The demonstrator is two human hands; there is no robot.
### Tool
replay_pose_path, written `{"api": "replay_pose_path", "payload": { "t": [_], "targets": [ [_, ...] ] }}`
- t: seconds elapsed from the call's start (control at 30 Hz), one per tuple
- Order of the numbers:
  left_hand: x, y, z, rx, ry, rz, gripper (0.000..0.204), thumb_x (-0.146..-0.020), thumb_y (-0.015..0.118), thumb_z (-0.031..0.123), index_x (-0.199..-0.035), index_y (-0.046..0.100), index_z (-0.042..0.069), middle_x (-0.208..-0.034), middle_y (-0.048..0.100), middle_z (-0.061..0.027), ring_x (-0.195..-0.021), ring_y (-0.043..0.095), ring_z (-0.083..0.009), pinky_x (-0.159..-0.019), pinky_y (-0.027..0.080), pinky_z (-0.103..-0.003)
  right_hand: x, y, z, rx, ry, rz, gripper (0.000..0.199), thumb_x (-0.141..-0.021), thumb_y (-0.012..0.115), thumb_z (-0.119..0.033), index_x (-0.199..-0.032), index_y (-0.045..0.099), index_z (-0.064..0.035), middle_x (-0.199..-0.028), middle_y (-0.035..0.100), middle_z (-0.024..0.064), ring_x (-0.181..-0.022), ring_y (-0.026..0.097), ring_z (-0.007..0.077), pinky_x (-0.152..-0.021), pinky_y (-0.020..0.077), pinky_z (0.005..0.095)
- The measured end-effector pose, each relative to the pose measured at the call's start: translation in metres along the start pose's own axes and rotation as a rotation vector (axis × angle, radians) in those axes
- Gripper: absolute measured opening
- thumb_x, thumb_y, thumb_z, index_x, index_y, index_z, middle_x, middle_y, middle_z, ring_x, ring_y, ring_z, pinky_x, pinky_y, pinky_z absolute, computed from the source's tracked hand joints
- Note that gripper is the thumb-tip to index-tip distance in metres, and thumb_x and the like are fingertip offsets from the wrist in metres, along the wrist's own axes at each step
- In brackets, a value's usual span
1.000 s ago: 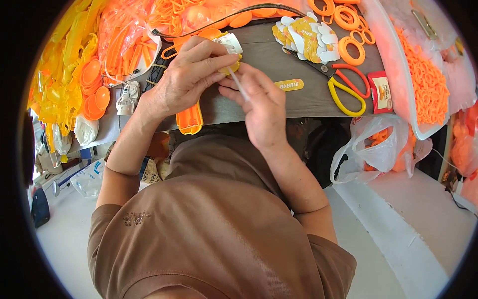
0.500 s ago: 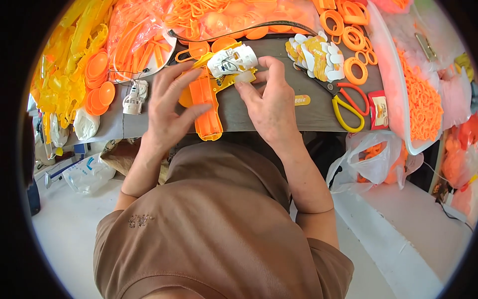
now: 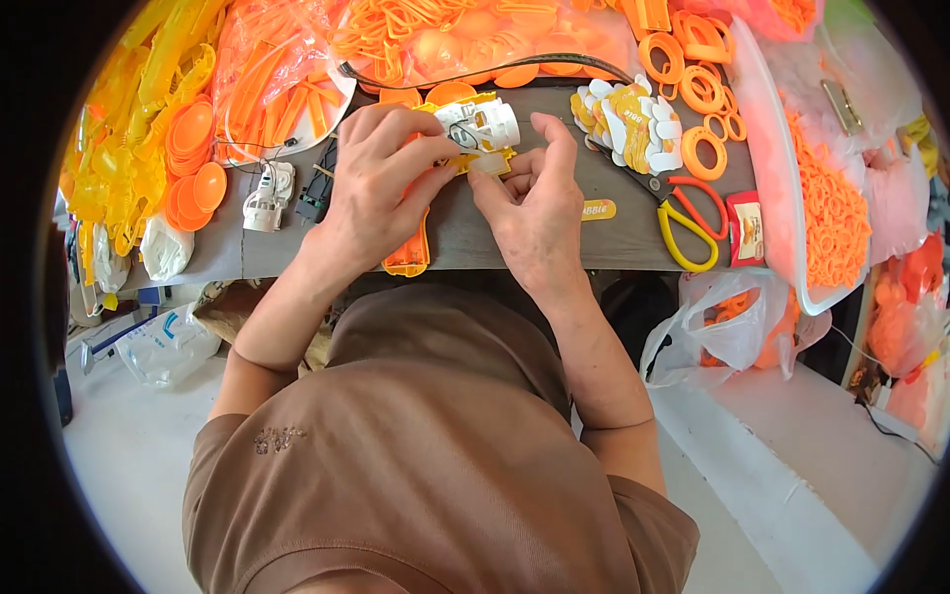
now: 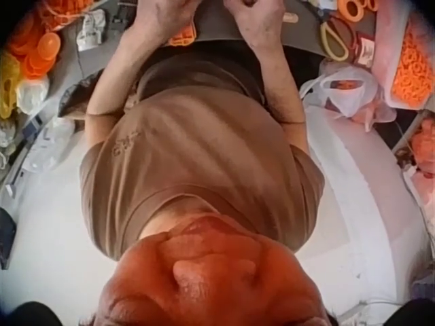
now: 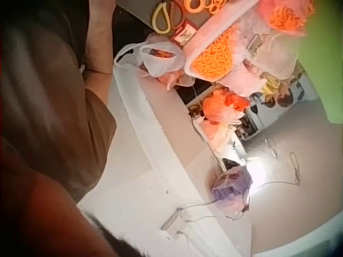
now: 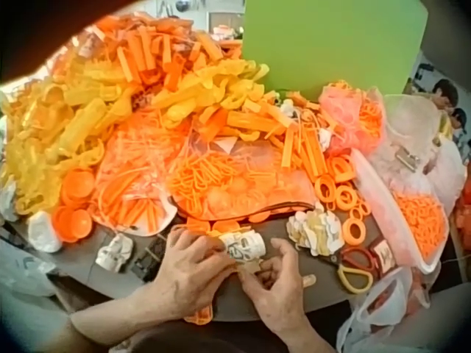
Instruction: Assembling a yellow toy bubble gun by fitting internal mechanical parts and outer casing components.
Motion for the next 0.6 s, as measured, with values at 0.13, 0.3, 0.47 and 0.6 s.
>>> {"api": "replay_pose_path", "payload": {
  "t": [0.13,0.3,0.47,0.6],
  "targets": [
    [-0.010,0.008,0.005,-0.022,0.040,0.018,0.017,-0.066,0.070,0.006,-0.082,0.064,0.009,-0.083,0.055,-0.0031,-0.078,0.052,-0.0222,-0.074,0.039,-0.036,0.000,-0.001,0.003,0.008,-0.010,0.002,0.063,-0.080,0.066,0.006,-0.131,0.030,0.0007,-0.084,0.056,0.0077,-0.073,0.058,0.0106,-0.066,0.0481,0.0227],
    [-0.011,0.016,0.007,-0.057,0.047,-0.012,0.016,-0.065,0.067,0.006,-0.081,0.063,0.009,-0.080,0.052,-0.0031,-0.075,0.050,-0.0219,-0.070,0.039,-0.035,0.001,-0.001,0.003,0.037,-0.023,0.002,0.063,-0.080,0.067,0.006,-0.132,0.031,0.0002,-0.083,0.053,0.0055,-0.072,0.058,0.0099,-0.065,0.0481,0.0219],
    [-0.011,0.018,0.007,-0.093,0.079,-0.013,0.018,-0.062,0.067,0.007,-0.079,0.061,0.008,-0.081,0.051,-0.0039,-0.075,0.051,-0.0221,-0.068,0.040,-0.034,-0.001,0.000,0.007,0.058,-0.027,-0.008,0.062,-0.080,0.067,0.005,-0.131,0.032,0.0002,-0.082,0.052,0.0044,-0.072,0.057,0.0094,-0.064,0.0476,0.0213],
    [-0.013,0.021,0.006,-0.080,0.078,-0.034,0.019,-0.062,0.066,0.007,-0.079,0.058,0.007,-0.082,0.051,-0.0046,-0.076,0.051,-0.0228,-0.068,0.041,-0.035,0.000,-0.001,0.003,0.055,-0.045,-0.006,0.062,-0.080,0.068,0.005,-0.131,0.032,0.0003,-0.082,0.052,0.0046,-0.072,0.057,0.0093,-0.064,0.0474,0.0212]
  ]
}}
Point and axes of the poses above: each hand's wrist, its own x-axis away from the middle knuckle, its own y-axis out of the palm, z = x × y, the point moved 9 cm from there along -x, towards the middle knuckle
